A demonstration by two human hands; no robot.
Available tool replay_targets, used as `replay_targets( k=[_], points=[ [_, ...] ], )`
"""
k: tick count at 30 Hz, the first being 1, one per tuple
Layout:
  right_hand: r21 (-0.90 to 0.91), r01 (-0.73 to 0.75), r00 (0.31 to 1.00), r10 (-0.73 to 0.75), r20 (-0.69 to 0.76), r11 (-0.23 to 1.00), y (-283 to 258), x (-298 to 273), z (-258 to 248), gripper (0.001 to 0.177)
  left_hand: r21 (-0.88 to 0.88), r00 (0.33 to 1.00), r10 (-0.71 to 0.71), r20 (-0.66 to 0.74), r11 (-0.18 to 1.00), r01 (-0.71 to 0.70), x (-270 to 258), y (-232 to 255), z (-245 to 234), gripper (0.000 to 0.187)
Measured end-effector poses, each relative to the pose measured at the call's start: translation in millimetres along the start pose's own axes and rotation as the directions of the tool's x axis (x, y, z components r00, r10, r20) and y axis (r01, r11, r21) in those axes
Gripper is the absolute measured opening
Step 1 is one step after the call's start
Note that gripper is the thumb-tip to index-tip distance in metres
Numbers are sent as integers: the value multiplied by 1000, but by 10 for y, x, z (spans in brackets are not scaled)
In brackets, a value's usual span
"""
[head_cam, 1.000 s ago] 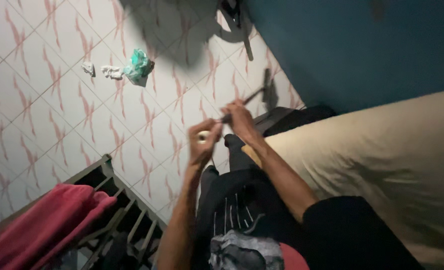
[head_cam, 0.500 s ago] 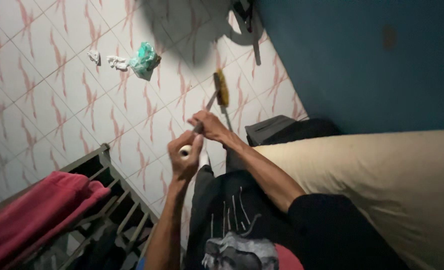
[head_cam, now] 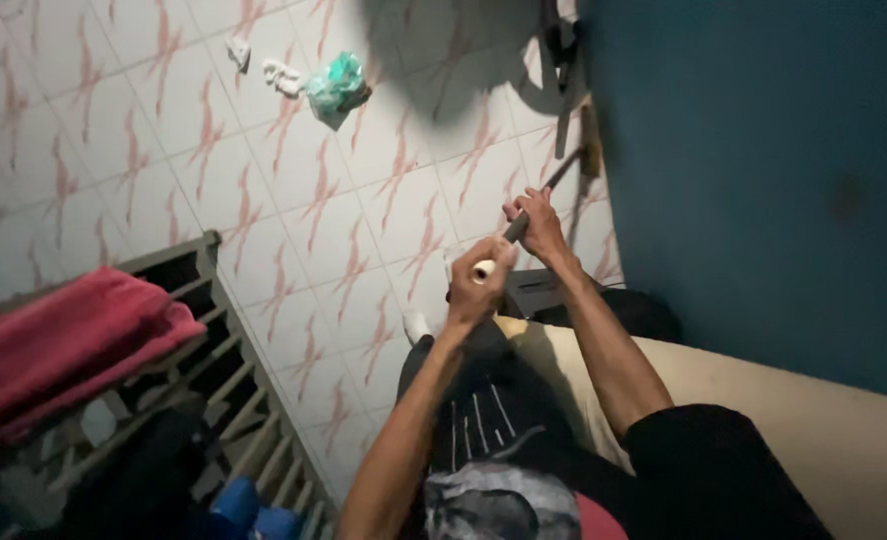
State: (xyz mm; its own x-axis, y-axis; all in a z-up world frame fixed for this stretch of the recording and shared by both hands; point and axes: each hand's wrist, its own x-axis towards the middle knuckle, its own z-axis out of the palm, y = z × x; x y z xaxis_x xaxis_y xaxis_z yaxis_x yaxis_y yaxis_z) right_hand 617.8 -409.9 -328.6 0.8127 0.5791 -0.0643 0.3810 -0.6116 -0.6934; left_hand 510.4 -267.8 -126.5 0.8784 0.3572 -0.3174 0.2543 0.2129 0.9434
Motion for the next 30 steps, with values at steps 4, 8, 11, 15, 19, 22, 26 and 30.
replay_targets(
  k=[4,8,11,15,19,22,26,30],
  points=[
    [138,-78,995,68,75,987,-222,113,347,26,106,962,228,-150,971,-214,-29,164,-196,18],
    [326,31,987,-81,142,945,-1002,183,850,18,202,964,147,-220,974,-103,-260,588,-780,25],
    [415,55,994,-91,66,908,-1716,266,1233,24,289,934,191,-303,952,-100,-443,848,-1115,26],
    [420,195,918,-315,239,887,-2377,388,1093,29,373,902,275,-332,917,-143,-708,1114,-1428,25],
    [261,149,908,-236,347,954,-2893,190,607,38,284,845,462,-270,877,-388,-1107,1295,-1551,28],
    [228,47,910,-136,393,973,-2895,-68,496,33,168,874,357,-331,933,-318,-1341,1212,-1621,27],
    [208,74,947,-135,293,975,-2228,-384,859,25,5,931,177,-320,983,-185,-1283,777,-1626,26],
    [266,124,950,-193,247,956,-1764,-540,1374,22,109,946,164,-278,984,-139,-1264,476,-1535,22]
  ],
)
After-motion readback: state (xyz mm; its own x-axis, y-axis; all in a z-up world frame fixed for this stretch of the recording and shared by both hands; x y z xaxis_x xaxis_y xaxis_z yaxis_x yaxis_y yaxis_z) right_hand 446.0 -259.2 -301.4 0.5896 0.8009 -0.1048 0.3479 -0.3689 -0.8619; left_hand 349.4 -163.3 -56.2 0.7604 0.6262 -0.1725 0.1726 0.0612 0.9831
